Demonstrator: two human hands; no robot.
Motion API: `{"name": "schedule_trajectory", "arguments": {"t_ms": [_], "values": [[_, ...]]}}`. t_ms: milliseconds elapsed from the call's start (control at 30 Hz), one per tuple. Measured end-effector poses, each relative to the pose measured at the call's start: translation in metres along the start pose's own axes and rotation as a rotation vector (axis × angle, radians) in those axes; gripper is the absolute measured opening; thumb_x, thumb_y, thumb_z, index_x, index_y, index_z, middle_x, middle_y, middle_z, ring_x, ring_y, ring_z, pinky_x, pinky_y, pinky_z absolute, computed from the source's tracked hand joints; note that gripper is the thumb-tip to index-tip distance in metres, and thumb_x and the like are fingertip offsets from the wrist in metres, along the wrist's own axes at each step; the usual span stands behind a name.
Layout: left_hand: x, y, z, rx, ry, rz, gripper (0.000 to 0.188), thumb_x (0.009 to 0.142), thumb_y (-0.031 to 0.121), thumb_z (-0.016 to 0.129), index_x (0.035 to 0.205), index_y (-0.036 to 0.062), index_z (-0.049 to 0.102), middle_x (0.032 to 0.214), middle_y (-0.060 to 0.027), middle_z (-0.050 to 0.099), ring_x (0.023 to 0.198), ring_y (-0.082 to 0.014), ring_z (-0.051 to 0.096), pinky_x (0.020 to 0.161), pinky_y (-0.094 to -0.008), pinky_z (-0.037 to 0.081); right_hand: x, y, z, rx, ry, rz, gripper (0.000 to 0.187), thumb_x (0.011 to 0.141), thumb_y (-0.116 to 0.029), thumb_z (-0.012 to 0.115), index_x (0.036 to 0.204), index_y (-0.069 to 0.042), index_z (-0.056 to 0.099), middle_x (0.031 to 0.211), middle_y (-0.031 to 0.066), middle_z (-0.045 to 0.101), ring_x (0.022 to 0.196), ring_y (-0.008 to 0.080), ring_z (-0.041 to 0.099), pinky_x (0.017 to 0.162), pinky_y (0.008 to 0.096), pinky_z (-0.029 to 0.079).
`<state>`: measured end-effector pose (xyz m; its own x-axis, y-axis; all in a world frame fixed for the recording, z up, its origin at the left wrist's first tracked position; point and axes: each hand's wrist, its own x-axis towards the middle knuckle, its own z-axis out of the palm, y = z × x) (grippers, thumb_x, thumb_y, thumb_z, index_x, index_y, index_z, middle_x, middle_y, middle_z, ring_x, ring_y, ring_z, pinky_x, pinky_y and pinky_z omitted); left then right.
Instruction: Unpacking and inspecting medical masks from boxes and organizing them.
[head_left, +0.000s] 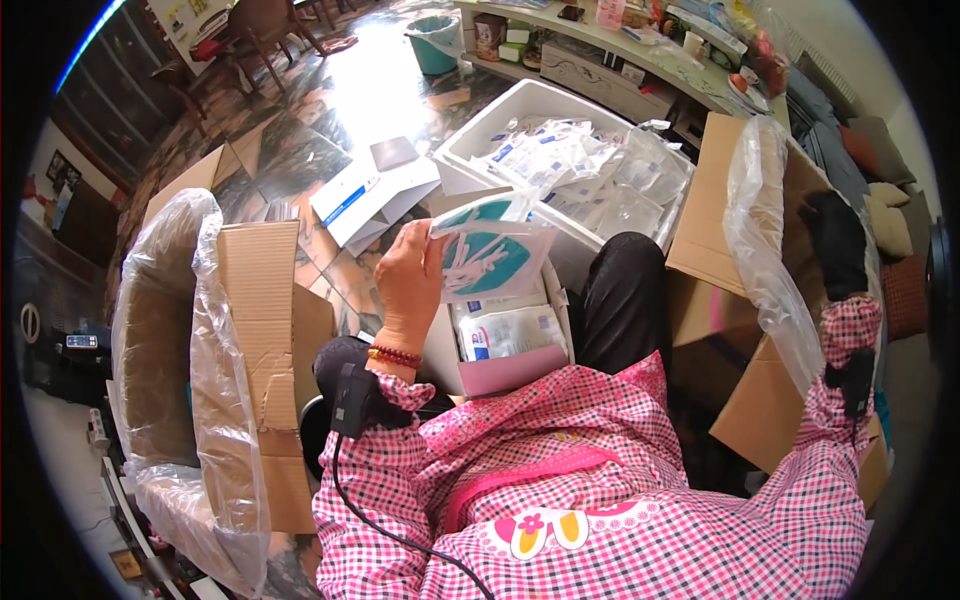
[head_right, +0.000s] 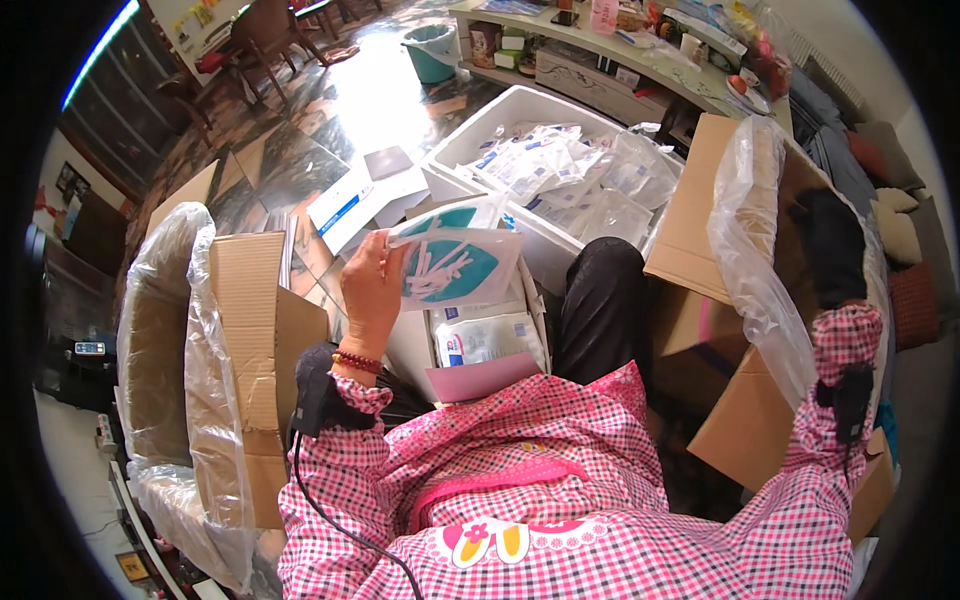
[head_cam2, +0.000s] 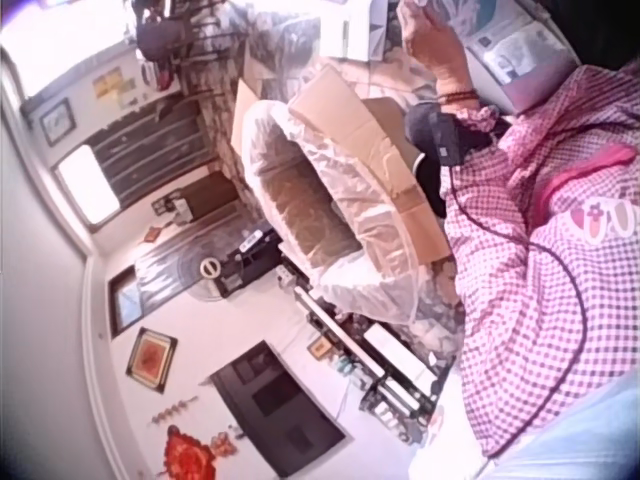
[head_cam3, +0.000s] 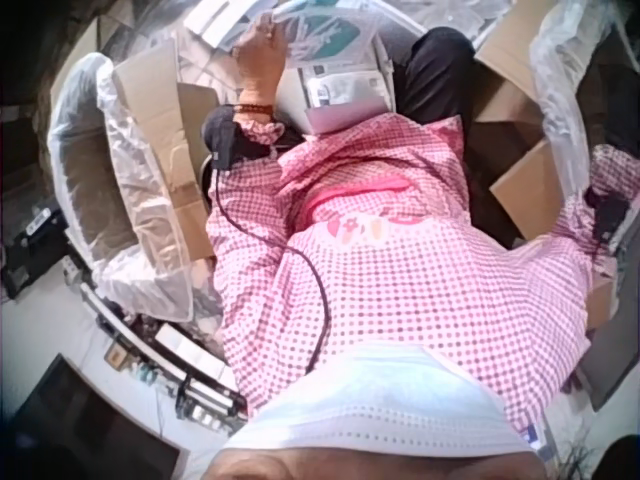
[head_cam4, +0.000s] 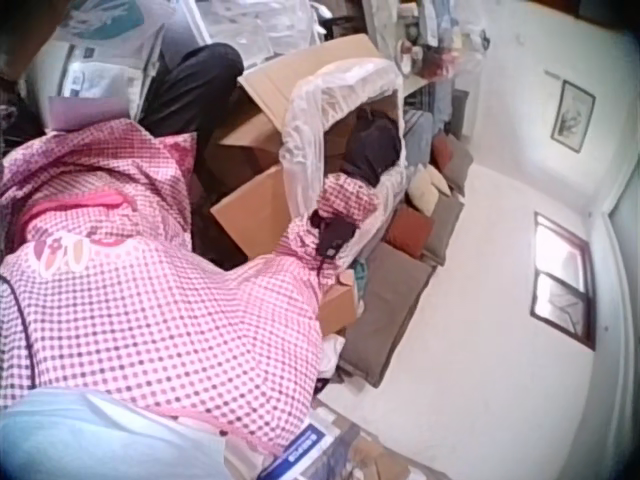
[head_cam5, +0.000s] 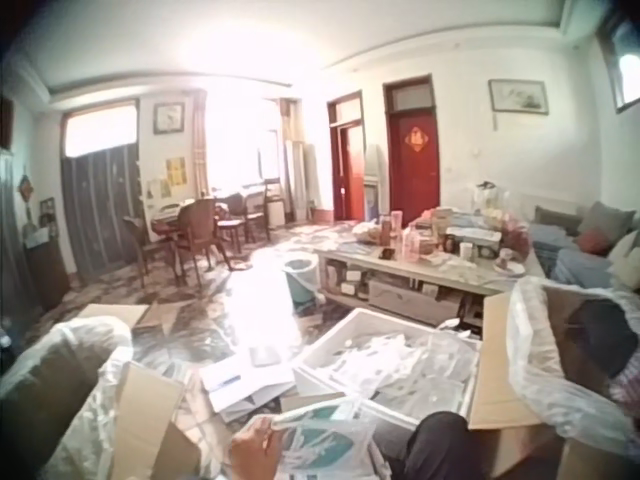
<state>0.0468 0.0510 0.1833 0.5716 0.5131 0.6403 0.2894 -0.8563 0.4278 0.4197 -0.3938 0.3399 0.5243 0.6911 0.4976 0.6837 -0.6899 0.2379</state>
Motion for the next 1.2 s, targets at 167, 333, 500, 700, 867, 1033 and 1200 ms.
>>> {"name": "schedule_trajectory", "arguments": {"t_ms": [167, 333, 500, 700, 867, 1033, 1200], "values": [[-0.029, 0.012, -0.006, -0.262, -0.06, -0.243, 0.013, 0.095, 0.019, 0.065, 0.099, 0.0069, 0.065, 0.079, -0.0141, 0.068, 0.069, -0.0306, 0.069, 0.058, -0.0387, 0.052, 0.019, -0.197, -0.011, 0.708, 0.007, -0.169, 0.021, 0.082, -0.008, 0.07, 0.102, -0.006, 0.07, 0.099, 0.0103, 0.071, 0.098, 0.0316, 0.067, 0.086, 0.0397, 0.052], [-0.113, -0.001, 0.034, -0.679, -0.18, -0.53, 0.014, 0.096, 0.014, 0.069, 0.108, 0.0063, 0.068, 0.075, -0.0017, 0.069, 0.068, -0.0044, 0.058, 0.058, -0.0261, 0.048, -0.013, -0.35, 0.037, 0.722, -0.212, -0.502, 0.035, 0.08, -0.025, 0.077, 0.11, -0.009, 0.073, 0.101, 0.0134, 0.071, 0.096, 0.0329, 0.069, 0.084, 0.0413, 0.054], [-0.135, -0.004, 0.031, -1.031, -0.32, -0.692, 0.041, 0.095, 0.006, 0.068, 0.134, 0.0012, 0.054, 0.122, -0.0054, 0.064, 0.107, -0.013, 0.063, 0.086, -0.0272, 0.055, -0.032, -0.4, 0.093, 0.875, -0.716, -0.333, 0.043, 0.073, -0.029, 0.082, 0.111, -0.01, 0.073, 0.106, 0.0149, 0.07, 0.098, 0.0352, 0.067, 0.089, 0.044, 0.052], [-0.133, 0.019, 0.008, -0.593, -0.243, -0.648, 0.072, 0.084, 0.011, 0.081, 0.143, 0.0032, 0.042, 0.15, -0.0144, 0.042, 0.107, -0.025, 0.065, 0.093, -0.0346, 0.057, -0.039, -0.401, 0.097, 0.846, -0.65, -0.362, 0.04, 0.073, -0.023, 0.083, 0.108, -0.006, 0.071, 0.107, 0.0201, 0.067, 0.102, 0.0362, 0.066, 0.09, 0.0421, 0.052], [-0.144, 0.015, -0.001, -0.902, -0.227, -0.848, 0.035, 0.093, 0.011, 0.072, 0.125, 0.0009, 0.062, 0.115, -0.0037, 0.067, 0.096, -0.0101, 0.063, 0.08, -0.0228, 0.053, -0.055, -0.399, 0.101, 1.003, -0.752, -0.209, 0.045, 0.073, -0.017, 0.083, 0.114, -0.006, 0.07, 0.107, 0.0184, 0.07, 0.099, 0.0356, 0.068, 0.088, 0.0439, 0.053], [-0.144, 0.016, -0.003, -0.857, -0.204, -0.785, 0.014, 0.095, 0.008, 0.069, 0.107, -0.0001, 0.07, 0.095, 0.0, 0.07, 0.085, -0.0061, 0.063, 0.076, -0.0202, 0.05, -0.046, -0.403, 0.064, 1.048, -0.779, -0.192, 0.043, 0.078, -0.033, 0.079, 0.113, -0.008, 0.072, 0.103, 0.0181, 0.072, 0.095, 0.0341, 0.07, 0.085, 0.0413, 0.054], [-0.135, 0.023, -0.002, -1.025, -0.153, -0.818, 0.013, 0.092, 0.001, 0.07, 0.105, -0.0006, 0.069, 0.096, -0.0024, 0.071, 0.087, -0.0081, 0.066, 0.08, -0.0217, 0.054, -0.048, -0.411, 0.066, 1.102, -0.806, -0.146, 0.042, 0.08, -0.04, 0.076, 0.108, -0.009, 0.074, 0.099, 0.0161, 0.072, 0.093, 0.0323, 0.07, 0.082, 0.0397, 0.054]]}}
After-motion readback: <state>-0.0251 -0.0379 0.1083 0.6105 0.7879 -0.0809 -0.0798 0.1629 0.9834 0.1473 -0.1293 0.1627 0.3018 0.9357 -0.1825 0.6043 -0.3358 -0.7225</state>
